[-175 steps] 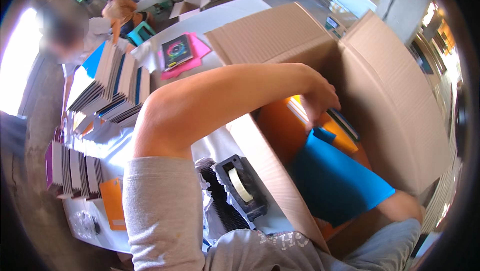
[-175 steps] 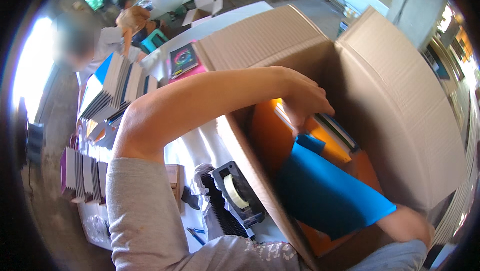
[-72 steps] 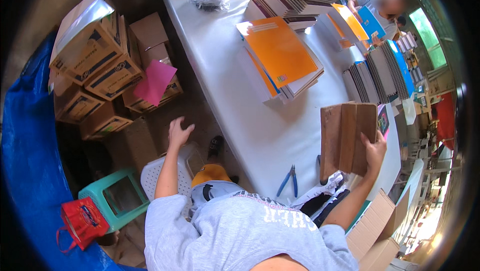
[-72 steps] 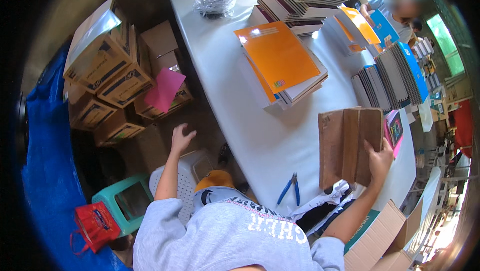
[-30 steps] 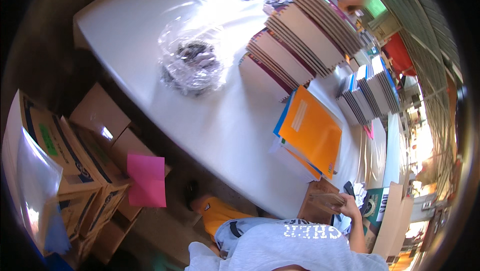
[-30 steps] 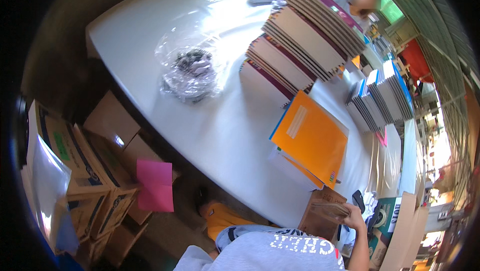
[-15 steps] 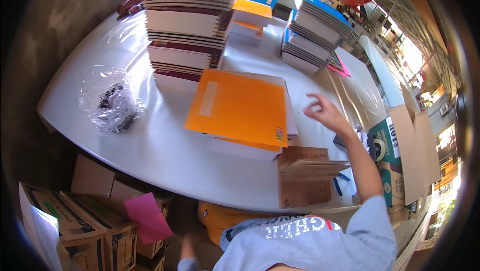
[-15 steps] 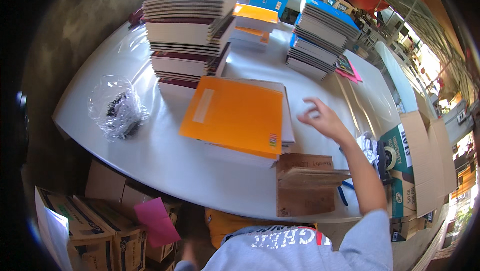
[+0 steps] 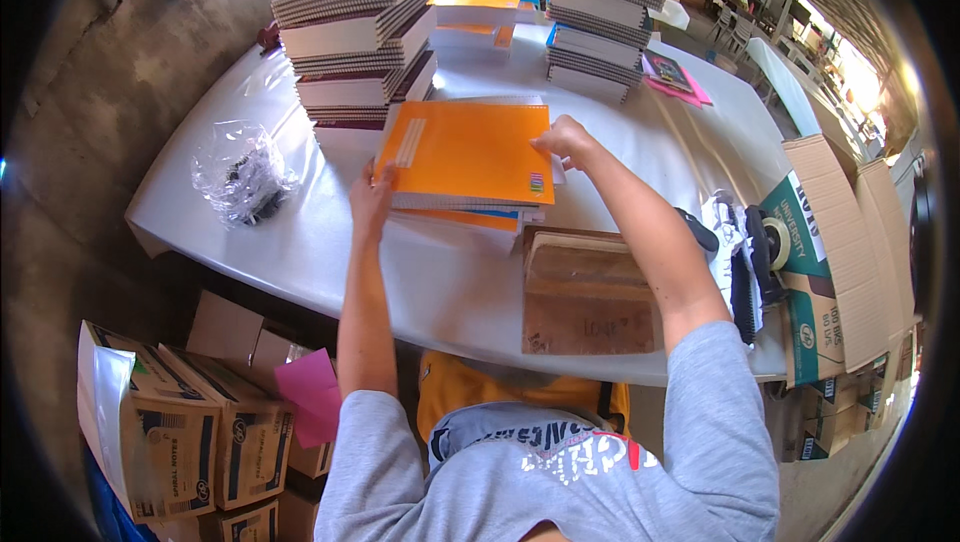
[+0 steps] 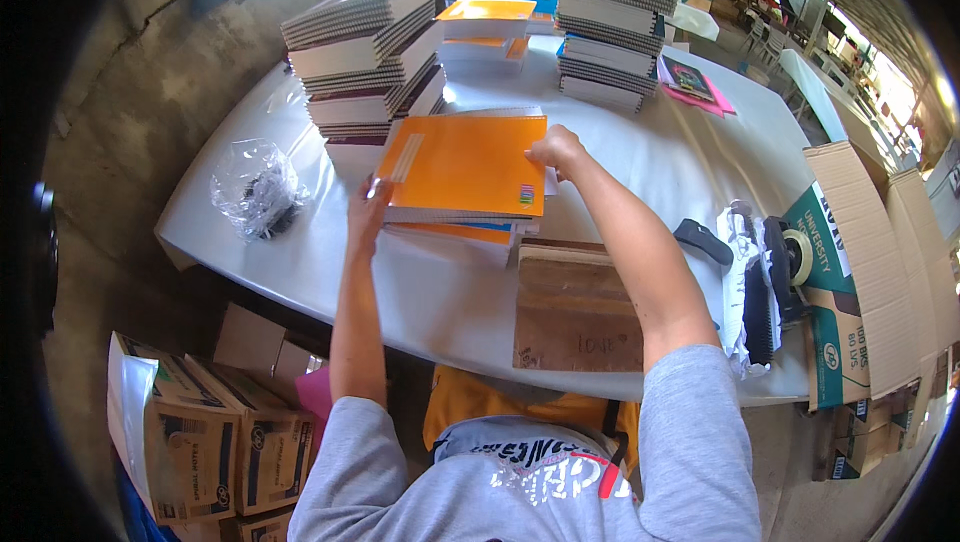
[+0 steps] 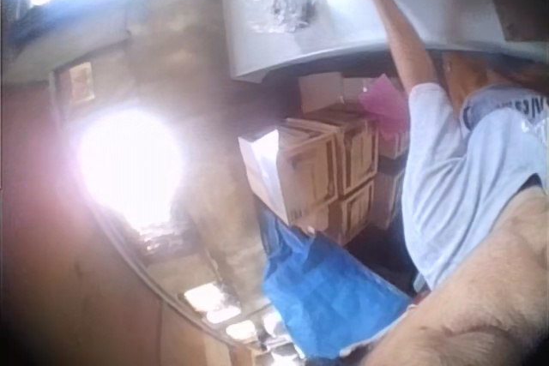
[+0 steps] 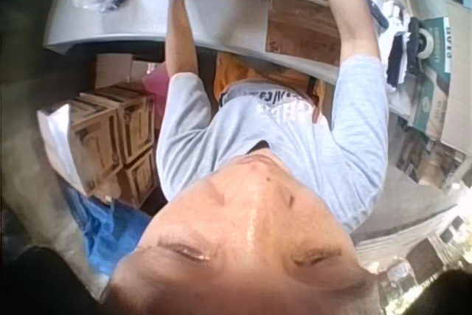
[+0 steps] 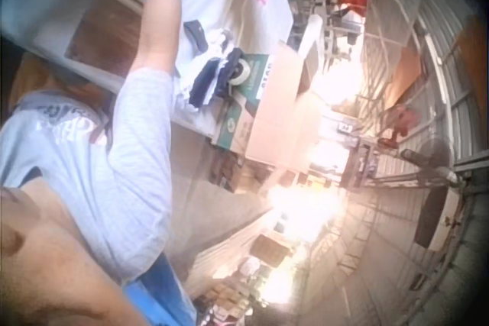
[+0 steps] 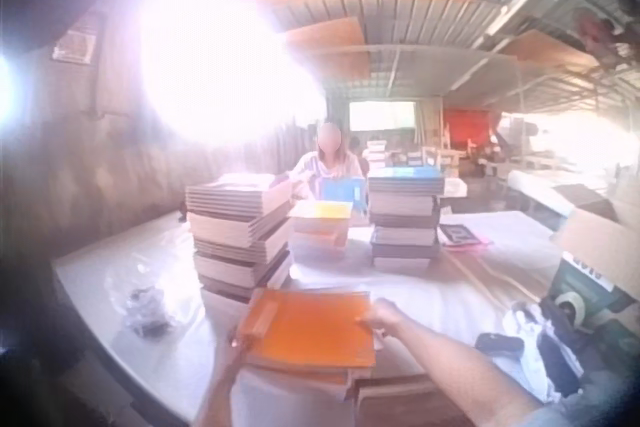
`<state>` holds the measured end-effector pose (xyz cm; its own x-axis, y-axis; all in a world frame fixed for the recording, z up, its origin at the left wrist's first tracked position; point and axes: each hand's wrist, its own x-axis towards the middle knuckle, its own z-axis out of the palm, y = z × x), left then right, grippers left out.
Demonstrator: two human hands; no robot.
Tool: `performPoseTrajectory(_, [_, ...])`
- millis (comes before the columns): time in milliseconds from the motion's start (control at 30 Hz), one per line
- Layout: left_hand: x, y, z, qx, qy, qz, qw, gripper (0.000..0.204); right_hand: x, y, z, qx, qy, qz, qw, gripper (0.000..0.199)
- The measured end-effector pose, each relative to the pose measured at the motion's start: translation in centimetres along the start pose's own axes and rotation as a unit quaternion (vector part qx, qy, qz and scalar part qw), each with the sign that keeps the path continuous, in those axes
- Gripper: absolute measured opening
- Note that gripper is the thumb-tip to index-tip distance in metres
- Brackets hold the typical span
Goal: The person organizes spiral notebooks by color, uses pliers to trim the metal binding of a notebook, and places the stacked notebooks into a cardboard shipping box.
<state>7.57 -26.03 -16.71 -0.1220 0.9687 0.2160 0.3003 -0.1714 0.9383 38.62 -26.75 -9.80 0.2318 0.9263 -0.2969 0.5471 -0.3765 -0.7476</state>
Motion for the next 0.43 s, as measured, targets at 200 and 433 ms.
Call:
performPoseTrajectory(200, [-0.9, 0.8, 1.8, 0.268, 0.053, 0.07, 0.959, 0.066, 0.4, 1.5, -2.9, 0.001, 0.159, -0.069, 0.985, 0.041])
performPoseTrajectory(433, [2.7, -1.2, -1.4, 0.312, -0.095, 0.079, 0.942, 0.064, 3.2, 0.9, -2.4, 0.089, 0.146, -0.149, 0.974, 0.053])
